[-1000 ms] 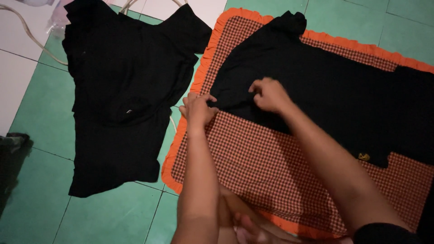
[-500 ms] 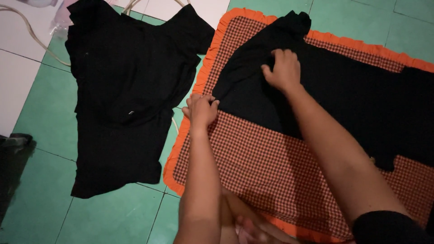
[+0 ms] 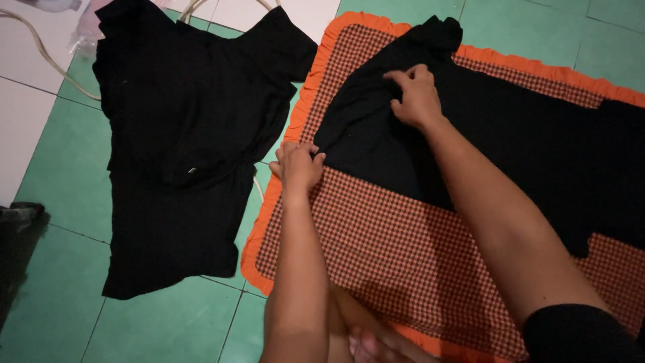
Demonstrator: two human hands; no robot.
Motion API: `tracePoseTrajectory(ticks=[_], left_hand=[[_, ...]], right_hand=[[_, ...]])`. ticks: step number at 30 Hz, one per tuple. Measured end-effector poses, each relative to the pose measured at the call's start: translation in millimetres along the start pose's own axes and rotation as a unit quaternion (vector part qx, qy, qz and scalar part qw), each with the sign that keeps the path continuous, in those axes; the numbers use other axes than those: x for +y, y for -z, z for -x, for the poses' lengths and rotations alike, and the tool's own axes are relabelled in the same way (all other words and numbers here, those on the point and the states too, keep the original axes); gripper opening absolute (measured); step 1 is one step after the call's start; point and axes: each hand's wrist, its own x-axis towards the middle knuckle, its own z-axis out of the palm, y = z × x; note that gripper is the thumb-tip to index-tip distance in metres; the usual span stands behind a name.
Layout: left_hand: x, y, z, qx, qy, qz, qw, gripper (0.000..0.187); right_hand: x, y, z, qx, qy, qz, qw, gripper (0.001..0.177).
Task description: The person folds black t-shirts by hand on a mat on the floor, smoothing the fabric and folding the sleeves and body into rectangles.
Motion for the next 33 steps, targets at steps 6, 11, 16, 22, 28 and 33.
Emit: tracePoseTrajectory(ticks=[6,11,16,22,28,33], left_hand=[[2.8,2.0,1.8,-0.008,0.011,0.003,1.000,0.025],[2.5,-1.8,2.2,0.007,0.011,0.001,1.000,0.027],[4.9,-5.2,0.3,0.012,0.020,0.005,1.000,0.034],[3.8,-7.9,0.5,0.037,0.009,0.015,0.999,0.032],[12.8,3.4,6.9,0.021,0.024,0.018,0.999,0.031],[17.4,8.8,8.5,-0.006,0.064,0.002,0.998,0.033]], right_hand=[[49.8,-27.7,-51.9,0.067,0.132,0.130,0.980,0.016],[30.0,-7.1,-72.0,0.068,0.151,0.135,0.977,0.018],[23.2,-24.3,-98.2,0.037,0.112,0.069,0.991,0.012],[19.4,-40.1,-88.0,0.153,0.239,0.030,0.959,0.046],[13.3,-11.1,-22.5,0.053,-0.184,0.010,0.981,0.064],[15.2,-12.3,6.4,0.007,-0.169,-0.020,0.985,0.057]])
